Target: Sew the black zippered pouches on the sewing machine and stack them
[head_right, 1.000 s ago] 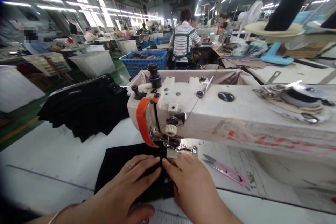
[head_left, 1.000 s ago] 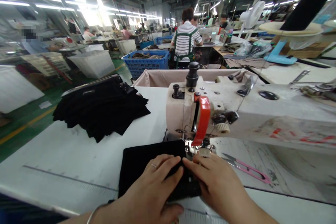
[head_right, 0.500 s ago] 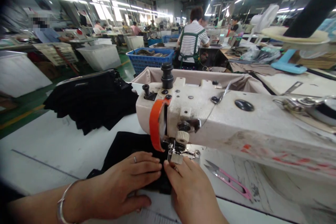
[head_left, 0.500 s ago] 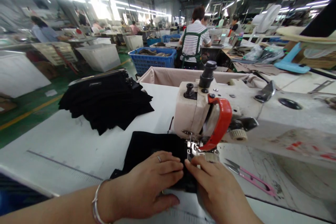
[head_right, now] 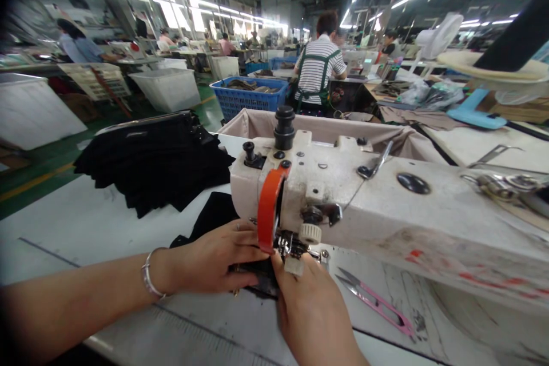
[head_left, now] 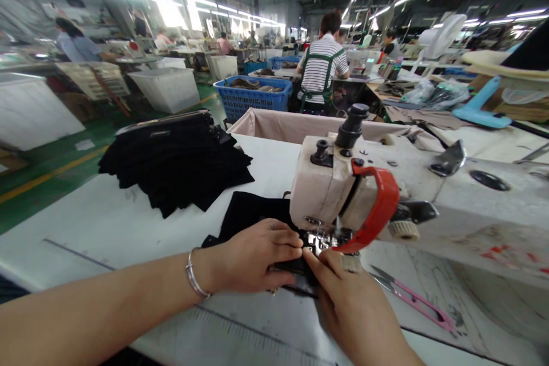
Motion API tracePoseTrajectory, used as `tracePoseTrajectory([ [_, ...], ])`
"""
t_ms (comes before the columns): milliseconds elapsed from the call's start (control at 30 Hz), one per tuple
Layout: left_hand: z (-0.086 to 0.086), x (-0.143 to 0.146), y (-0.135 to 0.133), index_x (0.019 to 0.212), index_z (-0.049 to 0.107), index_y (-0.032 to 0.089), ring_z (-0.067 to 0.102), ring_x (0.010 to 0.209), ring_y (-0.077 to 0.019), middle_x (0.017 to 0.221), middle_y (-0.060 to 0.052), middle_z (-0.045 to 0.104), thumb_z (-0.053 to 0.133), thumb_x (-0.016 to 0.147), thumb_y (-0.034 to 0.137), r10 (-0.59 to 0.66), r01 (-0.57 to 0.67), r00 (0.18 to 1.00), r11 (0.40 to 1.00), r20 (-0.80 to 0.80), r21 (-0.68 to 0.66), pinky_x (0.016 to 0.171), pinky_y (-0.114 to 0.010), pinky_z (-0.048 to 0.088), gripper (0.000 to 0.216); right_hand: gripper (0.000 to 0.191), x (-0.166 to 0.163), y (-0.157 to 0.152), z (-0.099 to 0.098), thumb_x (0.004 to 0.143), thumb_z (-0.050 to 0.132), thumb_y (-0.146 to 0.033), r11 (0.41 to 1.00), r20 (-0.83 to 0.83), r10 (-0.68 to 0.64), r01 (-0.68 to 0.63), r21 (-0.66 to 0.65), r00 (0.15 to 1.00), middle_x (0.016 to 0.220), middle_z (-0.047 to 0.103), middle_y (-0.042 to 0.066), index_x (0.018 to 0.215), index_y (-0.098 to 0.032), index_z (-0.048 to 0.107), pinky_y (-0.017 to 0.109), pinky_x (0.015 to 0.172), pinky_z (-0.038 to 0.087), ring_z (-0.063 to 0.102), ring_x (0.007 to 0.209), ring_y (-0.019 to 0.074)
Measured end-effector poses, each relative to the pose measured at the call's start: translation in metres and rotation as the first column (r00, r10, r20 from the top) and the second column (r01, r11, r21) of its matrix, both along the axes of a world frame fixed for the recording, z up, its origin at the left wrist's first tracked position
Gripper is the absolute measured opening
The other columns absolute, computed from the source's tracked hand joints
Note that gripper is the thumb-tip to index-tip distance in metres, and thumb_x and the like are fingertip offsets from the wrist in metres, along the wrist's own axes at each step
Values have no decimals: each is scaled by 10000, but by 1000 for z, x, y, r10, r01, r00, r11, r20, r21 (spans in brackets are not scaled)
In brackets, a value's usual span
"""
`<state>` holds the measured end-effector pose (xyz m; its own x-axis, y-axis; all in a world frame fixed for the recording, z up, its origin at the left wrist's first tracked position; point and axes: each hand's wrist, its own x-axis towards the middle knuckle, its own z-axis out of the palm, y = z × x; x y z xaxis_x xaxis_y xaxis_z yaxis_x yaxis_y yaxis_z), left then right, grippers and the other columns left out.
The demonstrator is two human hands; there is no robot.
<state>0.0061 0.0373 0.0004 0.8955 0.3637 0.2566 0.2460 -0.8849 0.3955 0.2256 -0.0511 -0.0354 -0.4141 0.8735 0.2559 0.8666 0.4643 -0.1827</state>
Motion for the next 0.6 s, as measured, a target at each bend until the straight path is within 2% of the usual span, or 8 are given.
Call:
tracePoseTrajectory([
  [100,0,3,8,1279,568,207,541,1208,-245,1239,-75,644,660,889,337,-16,16,1000,1000,-25,1,1086,-419,362,421,563,-2,0,1,832,418,-78,999,1,-37,37,-13,999,1045,611,137,1382,-185,464,429,695,558,616,886,286],
  [200,1,0,14,1248,599,202,532,1216,-253,1255,-82,633,655,901,329,-21,24,997,999,-72,39,1086,-429,358,373,522,0,-2,6,844,415,-85,1000,-93,-26,26,-3,995,1087,601,123,1354,-183,468,397,749,547,599,934,262],
  [333,1,-11,20,1217,633,199,563,1160,-234,1221,-94,644,574,955,281,4,-2,1000,998,-28,64,1038,-409,418,281,234,9,-3,15,916,462,-205,981,-236,-140,168,102,962,1074,588,119,1123,-160,562,398,797,509,559,965,259],
  [433,0,-18,23,1227,621,209,580,1130,-190,1191,-74,658,540,971,211,0,1,999,1000,37,-13,1002,-342,461,269,128,13,2,18,929,507,-262,962,-176,-208,234,141,962,982,599,100,949,-177,600,427,772,474,536,930,279],
  [533,-3,-17,20,1206,622,192,588,1125,-176,1182,-73,666,561,954,181,-26,31,995,999,97,-44,1003,-332,465,260,237,14,5,18,933,514,-252,967,-109,-208,221,125,972,754,571,55,715,-207,597,421,716,445,516,805,264],
  [600,-6,-12,14,1149,644,175,607,1089,-178,1137,-71,684,607,929,200,-11,14,991,1000,137,-22,992,-336,473,225,290,13,4,17,933,518,-233,976,-147,-167,184,114,975,698,553,41,652,-212,583,413,717,438,507,765,246],
])
